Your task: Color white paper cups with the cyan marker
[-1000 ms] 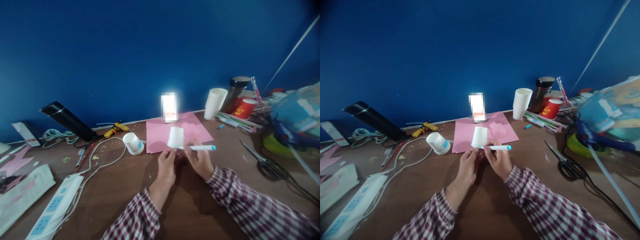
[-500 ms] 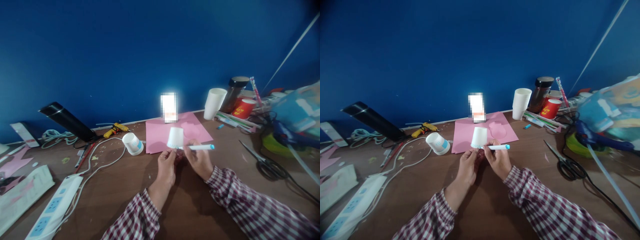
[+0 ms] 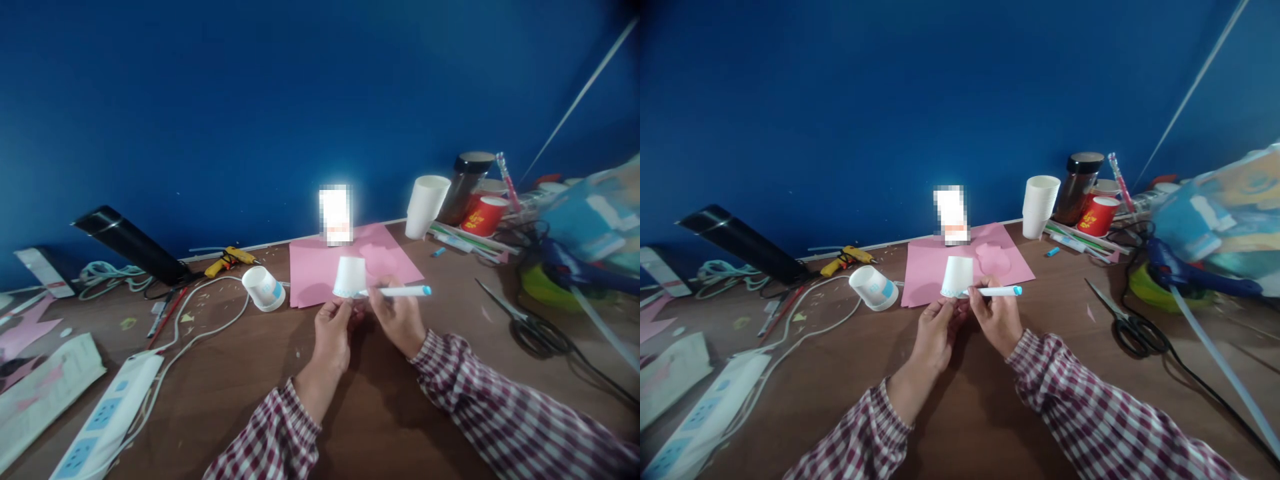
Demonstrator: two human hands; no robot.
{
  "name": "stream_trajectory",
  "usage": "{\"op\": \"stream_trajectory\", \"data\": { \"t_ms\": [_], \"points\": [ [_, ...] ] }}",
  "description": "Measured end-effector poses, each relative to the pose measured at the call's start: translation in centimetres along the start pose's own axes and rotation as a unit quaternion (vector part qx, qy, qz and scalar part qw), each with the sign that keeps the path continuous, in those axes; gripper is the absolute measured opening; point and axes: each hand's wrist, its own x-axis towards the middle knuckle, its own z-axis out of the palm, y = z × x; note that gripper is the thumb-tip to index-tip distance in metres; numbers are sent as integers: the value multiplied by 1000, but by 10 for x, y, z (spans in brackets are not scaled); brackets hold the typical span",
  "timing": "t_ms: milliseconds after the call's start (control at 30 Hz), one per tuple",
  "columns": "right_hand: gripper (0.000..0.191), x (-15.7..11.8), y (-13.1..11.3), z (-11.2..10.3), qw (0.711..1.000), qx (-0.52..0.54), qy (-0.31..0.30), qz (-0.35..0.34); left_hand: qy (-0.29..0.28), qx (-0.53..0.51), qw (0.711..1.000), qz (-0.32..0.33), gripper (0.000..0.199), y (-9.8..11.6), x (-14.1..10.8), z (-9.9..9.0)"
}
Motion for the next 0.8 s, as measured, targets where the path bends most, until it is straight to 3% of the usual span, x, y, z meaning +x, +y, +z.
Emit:
{"op": "stream_trajectory", "data": {
  "t_ms": [433,800],
  "points": [
    [14,2,-1,-1,999,-15,-23,-21,8,-17,1000,3,19,-1,1,0],
    [15,1,-2,-1,1000,-26,-4,-9,3,-9,1000,-3,20,0,2,0]
  ]
}}
